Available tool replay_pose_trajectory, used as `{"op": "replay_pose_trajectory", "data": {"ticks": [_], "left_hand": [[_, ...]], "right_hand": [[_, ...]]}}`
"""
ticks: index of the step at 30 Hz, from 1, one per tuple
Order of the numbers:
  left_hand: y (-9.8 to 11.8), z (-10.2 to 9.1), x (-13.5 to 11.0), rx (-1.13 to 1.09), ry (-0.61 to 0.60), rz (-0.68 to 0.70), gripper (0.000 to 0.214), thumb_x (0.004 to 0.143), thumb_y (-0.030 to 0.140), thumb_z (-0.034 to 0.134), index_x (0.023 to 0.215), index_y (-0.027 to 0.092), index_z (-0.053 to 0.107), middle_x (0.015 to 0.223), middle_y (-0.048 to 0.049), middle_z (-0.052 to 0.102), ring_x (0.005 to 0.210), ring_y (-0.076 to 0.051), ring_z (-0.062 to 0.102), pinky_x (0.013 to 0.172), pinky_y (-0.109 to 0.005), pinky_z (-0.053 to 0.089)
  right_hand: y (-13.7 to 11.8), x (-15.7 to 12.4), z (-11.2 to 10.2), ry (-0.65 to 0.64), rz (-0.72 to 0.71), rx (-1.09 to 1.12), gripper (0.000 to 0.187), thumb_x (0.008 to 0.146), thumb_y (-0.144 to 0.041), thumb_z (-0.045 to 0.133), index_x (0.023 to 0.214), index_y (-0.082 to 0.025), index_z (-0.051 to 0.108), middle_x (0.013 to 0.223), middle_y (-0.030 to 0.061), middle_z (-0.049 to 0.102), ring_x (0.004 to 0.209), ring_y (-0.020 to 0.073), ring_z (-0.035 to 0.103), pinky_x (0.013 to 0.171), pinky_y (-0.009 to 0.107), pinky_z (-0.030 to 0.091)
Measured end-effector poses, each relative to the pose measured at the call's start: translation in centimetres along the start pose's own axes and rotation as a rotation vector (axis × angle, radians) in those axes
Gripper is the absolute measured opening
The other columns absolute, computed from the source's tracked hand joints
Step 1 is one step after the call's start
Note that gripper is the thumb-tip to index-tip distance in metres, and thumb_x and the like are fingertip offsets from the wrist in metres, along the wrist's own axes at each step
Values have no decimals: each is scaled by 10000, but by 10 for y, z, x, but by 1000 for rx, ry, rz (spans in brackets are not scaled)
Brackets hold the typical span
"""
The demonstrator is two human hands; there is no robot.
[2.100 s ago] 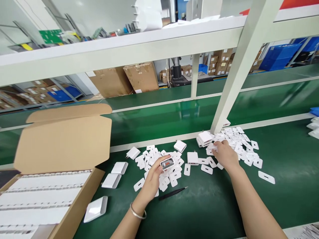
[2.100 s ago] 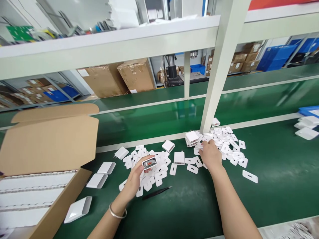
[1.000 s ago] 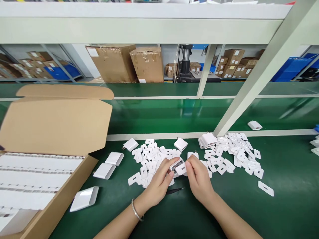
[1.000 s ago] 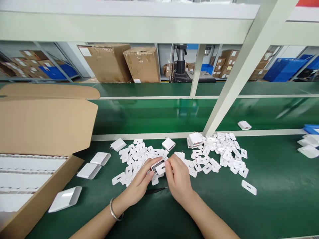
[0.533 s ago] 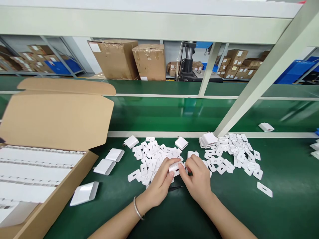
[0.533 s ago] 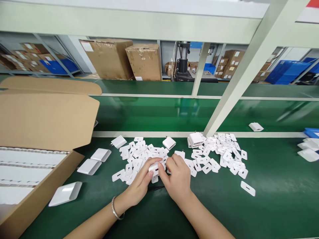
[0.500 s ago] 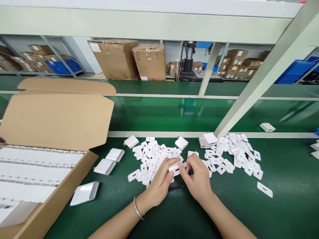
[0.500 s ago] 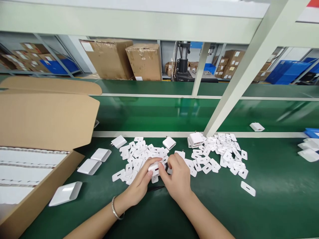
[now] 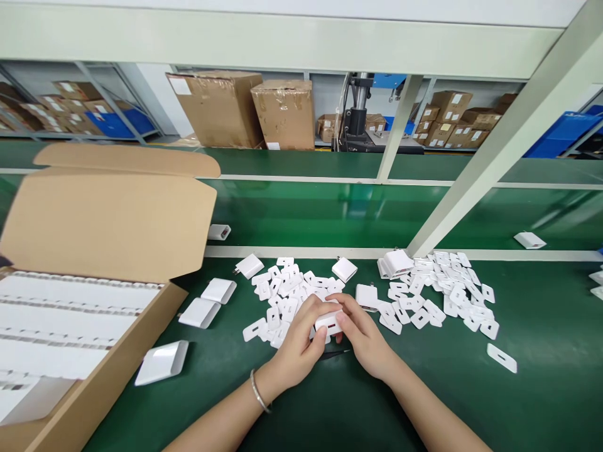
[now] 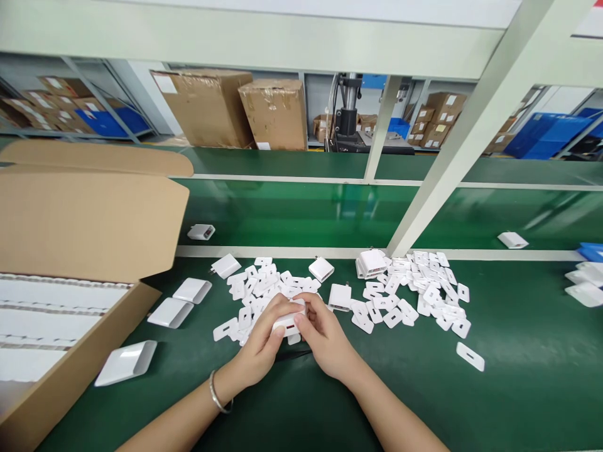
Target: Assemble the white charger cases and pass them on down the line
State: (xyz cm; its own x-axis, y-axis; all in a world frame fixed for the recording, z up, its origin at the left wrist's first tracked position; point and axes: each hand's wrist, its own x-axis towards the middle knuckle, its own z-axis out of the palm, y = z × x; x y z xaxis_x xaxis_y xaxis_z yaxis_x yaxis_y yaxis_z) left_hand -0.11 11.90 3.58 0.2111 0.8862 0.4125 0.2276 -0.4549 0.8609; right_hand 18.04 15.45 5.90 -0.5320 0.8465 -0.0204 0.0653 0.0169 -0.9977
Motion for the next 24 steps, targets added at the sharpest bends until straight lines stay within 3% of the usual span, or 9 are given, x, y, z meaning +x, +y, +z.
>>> {"op": "replay_pose_trajectory", "data": {"ticks": [8, 15, 21, 24], "left_hand": [[-1, 0, 0, -28, 20, 53, 345, 1141, 390, 387, 1408, 325, 595, 1036, -37, 541, 929, -206, 537, 838, -349, 460], [-1, 8, -5, -175, 24, -11, 431, 1154, 429, 287, 1446, 326, 587, 1138, -59, 584, 1050, -231, 561, 965, -393, 461], [-3, 7, -2, -90, 56, -7, 376, 1140, 402, 379, 1344, 267, 664, 1045, -62, 600, 938, -221, 555, 856, -365, 469], [-3, 5, -1, -79, 72, 27, 385, 1136, 420, 386, 1326, 265, 683, 982, -51, 590, 886, -212, 551, 803, -350, 468]], "right_hand": [[6, -1, 8, 99, -121, -20, 396, 1041, -582, 569, 1236, -245, 643, 918, 20, 643, 707, 148, 537, 637, 284, 468], [13, -1, 11, 219, -162, -45, 395, 1017, -580, 598, 1142, -212, 668, 745, -19, 576, 622, 137, 494, 574, 272, 417], [6, -4, 10, 180, -159, -137, 477, 1085, -605, 409, 1186, -209, 655, 792, 14, 629, 632, 155, 537, 608, 294, 461], [4, -4, 9, 153, -128, -163, 479, 1073, -621, 427, 1191, -214, 649, 762, 5, 611, 618, 162, 532, 587, 294, 449]]}}
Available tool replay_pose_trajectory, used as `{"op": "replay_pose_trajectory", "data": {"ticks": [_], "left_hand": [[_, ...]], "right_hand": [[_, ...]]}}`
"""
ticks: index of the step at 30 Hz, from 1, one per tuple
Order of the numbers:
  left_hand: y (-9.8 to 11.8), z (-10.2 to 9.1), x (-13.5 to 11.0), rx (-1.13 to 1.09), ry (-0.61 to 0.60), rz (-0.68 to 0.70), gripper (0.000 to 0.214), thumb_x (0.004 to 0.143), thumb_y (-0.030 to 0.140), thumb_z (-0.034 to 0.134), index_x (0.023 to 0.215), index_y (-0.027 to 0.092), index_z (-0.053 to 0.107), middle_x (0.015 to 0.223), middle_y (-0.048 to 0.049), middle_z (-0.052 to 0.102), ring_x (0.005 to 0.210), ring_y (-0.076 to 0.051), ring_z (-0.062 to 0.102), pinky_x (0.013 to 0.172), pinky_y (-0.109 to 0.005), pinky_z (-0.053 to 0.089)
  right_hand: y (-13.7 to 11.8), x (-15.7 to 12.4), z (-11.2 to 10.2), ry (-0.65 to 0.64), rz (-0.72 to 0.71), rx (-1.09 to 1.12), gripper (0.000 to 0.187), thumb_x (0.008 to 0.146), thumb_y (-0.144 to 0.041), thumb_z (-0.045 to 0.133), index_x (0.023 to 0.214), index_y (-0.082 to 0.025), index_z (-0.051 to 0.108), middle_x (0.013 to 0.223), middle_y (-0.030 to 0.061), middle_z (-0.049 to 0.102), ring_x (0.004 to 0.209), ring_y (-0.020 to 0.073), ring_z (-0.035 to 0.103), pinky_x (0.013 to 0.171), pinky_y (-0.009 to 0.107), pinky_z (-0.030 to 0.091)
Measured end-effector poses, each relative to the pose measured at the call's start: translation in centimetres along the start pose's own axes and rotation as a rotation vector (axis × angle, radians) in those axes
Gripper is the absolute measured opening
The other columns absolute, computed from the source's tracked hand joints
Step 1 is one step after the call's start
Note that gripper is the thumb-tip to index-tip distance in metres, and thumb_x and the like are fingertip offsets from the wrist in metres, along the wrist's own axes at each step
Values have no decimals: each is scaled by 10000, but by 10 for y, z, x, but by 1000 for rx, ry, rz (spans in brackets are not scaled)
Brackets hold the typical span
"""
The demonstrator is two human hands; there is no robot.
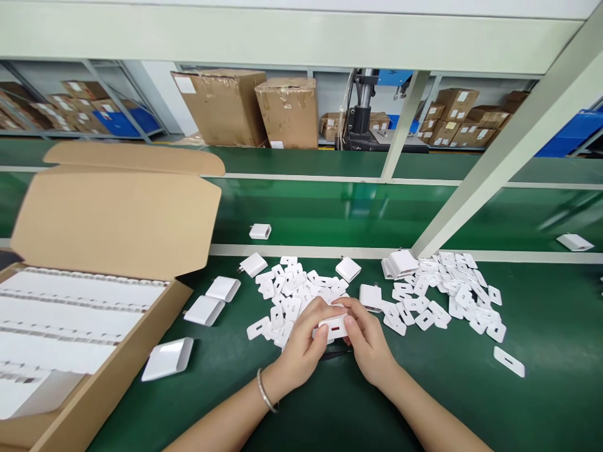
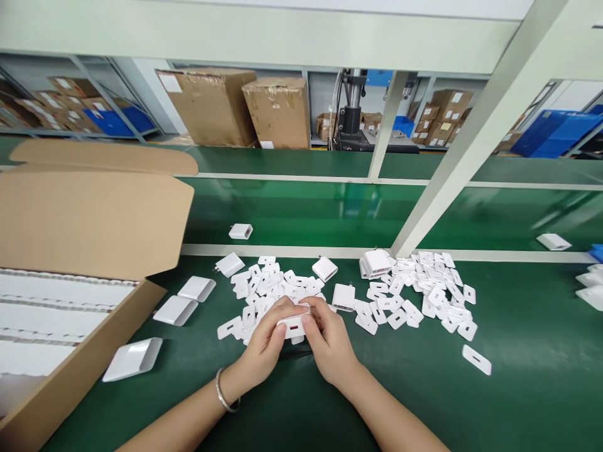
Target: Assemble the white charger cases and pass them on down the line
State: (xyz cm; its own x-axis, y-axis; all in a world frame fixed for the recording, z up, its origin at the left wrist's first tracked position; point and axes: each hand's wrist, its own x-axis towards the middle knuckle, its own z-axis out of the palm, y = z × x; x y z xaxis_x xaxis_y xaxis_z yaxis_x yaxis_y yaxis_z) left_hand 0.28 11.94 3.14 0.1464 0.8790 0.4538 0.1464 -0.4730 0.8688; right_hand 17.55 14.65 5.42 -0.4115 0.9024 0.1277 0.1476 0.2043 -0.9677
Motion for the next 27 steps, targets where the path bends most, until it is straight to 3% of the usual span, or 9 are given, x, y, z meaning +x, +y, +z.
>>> {"op": "replay_pose_trajectory", "data": {"ticks": [3, 11, 17, 23, 27], "left_hand": [[0, -1, 1, -12, 1, -7, 383, 1136, 425, 392, 1314, 274, 696, 982, -47, 597, 891, -210, 563, 815, -353, 473], [-2, 1, -3, -136, -50, -130, 504, 1148, 489, 239, 1429, 303, 614, 1269, -84, 636, 1183, -256, 587, 1090, -457, 439], [0, 3, -4, -46, -50, -158, 427, 1144, 440, 330, 1418, 284, 618, 1253, -95, 646, 1165, -258, 600, 1055, -446, 480], [2, 0, -2, 48, -45, -132, 385, 1134, 411, 379, 1338, 262, 670, 1144, -91, 671, 1086, -259, 611, 964, -419, 512], [1, 1, -2, 70, -45, -151, 398, 1137, 414, 362, 1384, 257, 632, 1206, -106, 672, 1128, -269, 615, 1010, -446, 501]], "right_hand": [[0, 1, -1, -8, 21, 6, 477, 1052, -637, 472, 1162, -210, 654, 696, -20, 559, 579, 154, 509, 550, 281, 416], [5, 4, -1, 21, 95, 40, 549, 1054, -687, 428, 1123, -196, 663, 657, -25, 543, 574, 159, 513, 564, 290, 424], [4, 3, -2, 14, 83, 60, 626, 1076, -709, 305, 1163, -203, 663, 699, -9, 559, 623, 177, 546, 611, 314, 467], [4, 4, -3, -28, 85, -25, 581, 1054, -714, 399, 1160, -205, 658, 679, -20, 558, 585, 167, 520, 588, 310, 424], [8, 5, -3, -7, 118, -11, 599, 1050, -727, 384, 1125, -202, 661, 609, -38, 517, 541, 165, 506, 568, 306, 413]]}}
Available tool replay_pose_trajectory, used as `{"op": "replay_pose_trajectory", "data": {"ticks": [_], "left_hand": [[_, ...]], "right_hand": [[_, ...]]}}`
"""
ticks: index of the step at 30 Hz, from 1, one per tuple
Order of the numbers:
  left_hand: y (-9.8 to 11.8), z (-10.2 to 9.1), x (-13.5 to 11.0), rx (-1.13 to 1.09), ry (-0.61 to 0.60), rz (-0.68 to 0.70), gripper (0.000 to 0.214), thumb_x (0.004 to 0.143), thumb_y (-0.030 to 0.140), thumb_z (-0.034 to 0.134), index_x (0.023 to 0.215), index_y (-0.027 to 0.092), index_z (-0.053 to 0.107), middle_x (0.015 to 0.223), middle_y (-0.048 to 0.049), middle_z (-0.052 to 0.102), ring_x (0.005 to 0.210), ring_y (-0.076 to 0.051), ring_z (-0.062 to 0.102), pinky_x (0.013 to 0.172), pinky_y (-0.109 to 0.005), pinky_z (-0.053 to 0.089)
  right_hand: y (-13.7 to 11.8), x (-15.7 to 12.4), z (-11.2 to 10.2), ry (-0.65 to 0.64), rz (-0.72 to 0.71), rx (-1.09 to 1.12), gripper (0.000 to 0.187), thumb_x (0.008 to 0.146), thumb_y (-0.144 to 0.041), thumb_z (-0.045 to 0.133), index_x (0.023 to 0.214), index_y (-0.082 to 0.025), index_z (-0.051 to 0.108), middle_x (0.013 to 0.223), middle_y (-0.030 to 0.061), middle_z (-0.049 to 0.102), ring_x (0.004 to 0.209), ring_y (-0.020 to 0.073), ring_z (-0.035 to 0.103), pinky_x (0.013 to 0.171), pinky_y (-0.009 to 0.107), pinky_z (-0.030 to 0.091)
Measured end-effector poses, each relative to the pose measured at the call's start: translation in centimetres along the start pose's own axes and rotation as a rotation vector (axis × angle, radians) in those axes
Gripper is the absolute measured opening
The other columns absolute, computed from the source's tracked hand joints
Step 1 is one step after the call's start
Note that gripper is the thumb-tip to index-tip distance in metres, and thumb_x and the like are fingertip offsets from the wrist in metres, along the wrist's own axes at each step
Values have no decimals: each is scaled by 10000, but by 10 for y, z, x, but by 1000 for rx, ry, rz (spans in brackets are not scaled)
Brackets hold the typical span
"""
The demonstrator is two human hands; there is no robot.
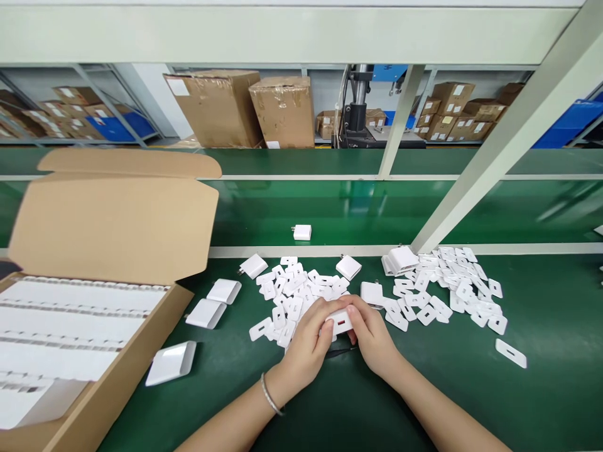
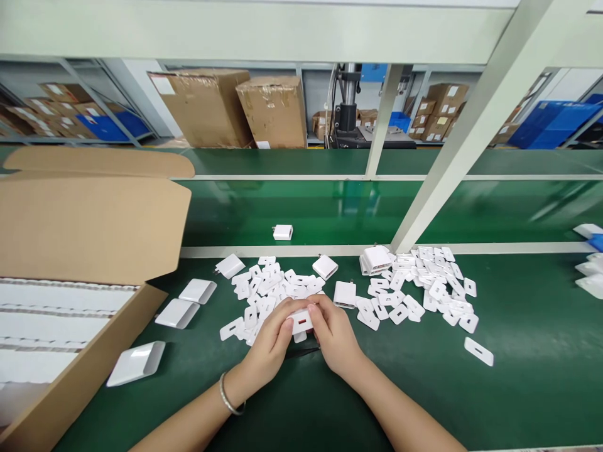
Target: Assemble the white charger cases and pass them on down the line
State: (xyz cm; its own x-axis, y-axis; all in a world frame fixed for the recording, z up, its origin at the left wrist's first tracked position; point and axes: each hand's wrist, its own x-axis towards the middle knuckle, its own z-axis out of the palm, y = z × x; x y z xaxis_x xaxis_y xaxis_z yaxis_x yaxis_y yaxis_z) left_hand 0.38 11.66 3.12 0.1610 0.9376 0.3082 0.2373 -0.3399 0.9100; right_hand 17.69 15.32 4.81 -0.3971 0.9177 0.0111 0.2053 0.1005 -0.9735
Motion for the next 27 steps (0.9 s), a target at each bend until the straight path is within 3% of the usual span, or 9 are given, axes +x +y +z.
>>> {"op": "replay_pose_trajectory", "data": {"ticks": [8, 11, 19, 21, 25, 27], "left_hand": [[1, 1, 0, -73, -73, 1, 364, 1128, 408, 420, 1442, 289, 562, 1302, -102, 626, 1205, -270, 588, 1044, -437, 490], [1, -1, 0, -79, -64, 16, 373, 1125, 423, 422, 1435, 301, 590, 1231, -93, 623, 1122, -260, 590, 979, -426, 504], [1, -4, 1, -125, 0, 81, 395, 1131, 458, 385, 1329, 292, 683, 1047, -57, 600, 958, -228, 560, 902, -393, 495], [2, -5, 3, -113, -15, 89, 403, 1138, 447, 355, 1343, 298, 668, 1072, -60, 605, 985, -230, 571, 926, -399, 495], [1, -11, 7, 60, -117, 132, 461, 1083, 467, 525, 1509, 293, 503, 1231, -101, 623, 1094, -270, 593, 959, -433, 510], [2, -14, 9, 164, -115, 130, 450, 1075, 405, 556, 1511, 308, 499, 1206, -95, 629, 1070, -266, 604, 929, -421, 525]], "right_hand": [[-4, 0, -2, 18, 6, 10, 600, 1053, -726, 378, 1048, -197, 660, 626, -31, 529, 556, 162, 508, 566, 304, 409], [-9, -2, -4, -5, -50, 1, 570, 1080, -683, 345, 1088, -207, 656, 660, -24, 547, 596, 169, 527, 611, 313, 432], [-5, -2, -4, -45, -109, -55, 476, 1042, -663, 485, 1195, -236, 628, 879, 30, 672, 716, 187, 582, 653, 316, 462], [-4, -2, -3, -45, -96, -17, 493, 1038, -678, 485, 1206, -237, 627, 885, 29, 670, 698, 180, 577, 647, 315, 470], [-3, 0, -1, -25, 3, 162, 609, 1036, -746, 397, 1186, -211, 645, 762, 5, 604, 611, 162, 531, 599, 309, 472], [-3, 1, -1, -55, 68, 280, 687, 1031, -780, 335, 1174, -186, 647, 690, -6, 567, 584, 166, 528, 569, 307, 467]]}}
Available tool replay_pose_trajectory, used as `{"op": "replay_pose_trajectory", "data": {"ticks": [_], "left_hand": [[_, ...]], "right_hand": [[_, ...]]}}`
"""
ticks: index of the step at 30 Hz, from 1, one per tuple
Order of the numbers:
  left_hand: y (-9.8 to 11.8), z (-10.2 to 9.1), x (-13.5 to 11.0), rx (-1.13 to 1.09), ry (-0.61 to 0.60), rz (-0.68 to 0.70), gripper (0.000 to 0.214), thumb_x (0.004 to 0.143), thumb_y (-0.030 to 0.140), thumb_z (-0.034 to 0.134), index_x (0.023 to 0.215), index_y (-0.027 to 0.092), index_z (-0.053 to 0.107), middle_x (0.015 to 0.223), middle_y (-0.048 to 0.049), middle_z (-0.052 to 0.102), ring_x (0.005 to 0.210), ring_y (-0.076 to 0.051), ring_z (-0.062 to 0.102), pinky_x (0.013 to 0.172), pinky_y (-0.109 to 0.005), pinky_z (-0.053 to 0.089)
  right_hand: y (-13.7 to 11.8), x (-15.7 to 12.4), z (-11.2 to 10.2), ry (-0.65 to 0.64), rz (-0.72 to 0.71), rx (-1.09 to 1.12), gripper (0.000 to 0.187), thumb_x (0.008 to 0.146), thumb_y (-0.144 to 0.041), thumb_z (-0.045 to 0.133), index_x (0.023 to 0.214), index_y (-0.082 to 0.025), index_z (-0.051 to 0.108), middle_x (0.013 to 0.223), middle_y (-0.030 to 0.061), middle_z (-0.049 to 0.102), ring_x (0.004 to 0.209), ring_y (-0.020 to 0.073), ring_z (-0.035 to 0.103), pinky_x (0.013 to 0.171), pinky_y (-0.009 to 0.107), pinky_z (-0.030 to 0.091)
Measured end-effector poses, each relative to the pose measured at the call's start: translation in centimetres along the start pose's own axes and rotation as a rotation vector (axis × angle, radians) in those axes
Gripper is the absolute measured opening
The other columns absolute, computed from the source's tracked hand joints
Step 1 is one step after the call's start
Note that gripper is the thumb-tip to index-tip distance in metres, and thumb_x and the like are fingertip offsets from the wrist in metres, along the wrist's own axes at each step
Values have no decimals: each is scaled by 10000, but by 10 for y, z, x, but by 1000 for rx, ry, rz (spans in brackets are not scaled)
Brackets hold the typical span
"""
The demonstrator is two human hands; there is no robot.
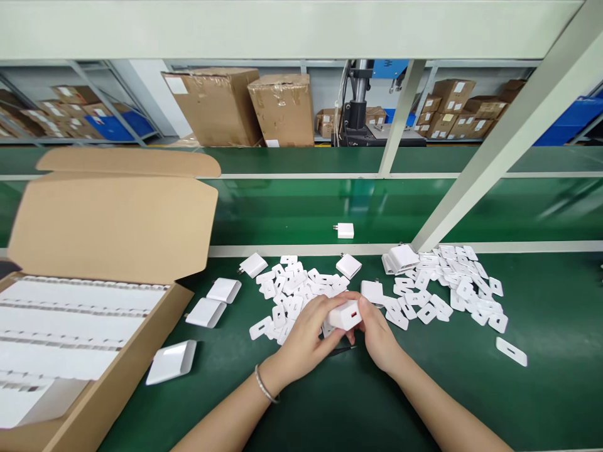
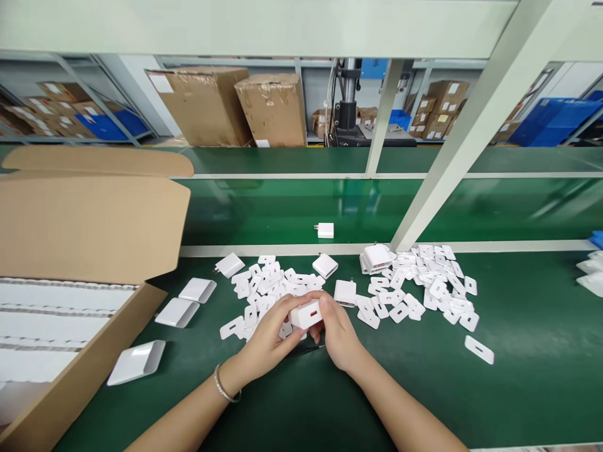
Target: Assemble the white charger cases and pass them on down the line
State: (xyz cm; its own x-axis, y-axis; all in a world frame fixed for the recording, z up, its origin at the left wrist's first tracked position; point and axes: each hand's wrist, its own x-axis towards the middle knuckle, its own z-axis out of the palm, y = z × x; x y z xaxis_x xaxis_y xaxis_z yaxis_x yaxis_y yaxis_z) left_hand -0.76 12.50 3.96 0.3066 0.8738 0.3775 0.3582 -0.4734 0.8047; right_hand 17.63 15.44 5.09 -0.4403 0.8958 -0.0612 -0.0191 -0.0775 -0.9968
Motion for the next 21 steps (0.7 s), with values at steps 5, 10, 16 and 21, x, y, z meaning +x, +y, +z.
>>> {"op": "replay_pose_trajectory", "data": {"ticks": [5, 10, 16, 21], "left_hand": [[0, -8, 0, 120, 191, -23, 325, 1087, 357, 512, 1391, 264, 579, 1289, -122, 587, 1201, -287, 611, 996, -436, 533], [-2, -19, -7, 185, 702, 130, 412, 1045, 426, 576, 1407, 244, 500, 1068, -73, 656, 885, -230, 693, 759, -352, 562], [7, -29, 1, 330, 145, -155, 281, 1001, 355, 565, 1224, 236, 687, 859, -26, 748, 582, -151, 593, 580, -272, 467], [9, -25, 6, -72, 97, -383, 269, 1015, 422, 564, 1177, 247, 689, 852, -11, 710, 587, -133, 551, 552, -243, 438]], "right_hand": [[2, 0, 0, -46, 39, 37, 736, 1034, -791, 279, 1279, -177, 603, 803, 37, 654, 594, 161, 546, 530, 293, 446], [3, -1, -6, 116, -57, -28, 655, 1062, -740, 292, 1318, -203, 566, 830, 31, 666, 586, 155, 492, 535, 302, 433], [1, 1, -7, 176, -117, -79, 571, 1084, -689, 313, 1265, -213, 573, 791, 17, 656, 572, 153, 472, 540, 308, 413], [-2, 0, -9, 135, -167, -148, 429, 1107, -584, 399, 1285, -242, 588, 803, 3, 625, 609, 142, 480, 582, 300, 422]]}}
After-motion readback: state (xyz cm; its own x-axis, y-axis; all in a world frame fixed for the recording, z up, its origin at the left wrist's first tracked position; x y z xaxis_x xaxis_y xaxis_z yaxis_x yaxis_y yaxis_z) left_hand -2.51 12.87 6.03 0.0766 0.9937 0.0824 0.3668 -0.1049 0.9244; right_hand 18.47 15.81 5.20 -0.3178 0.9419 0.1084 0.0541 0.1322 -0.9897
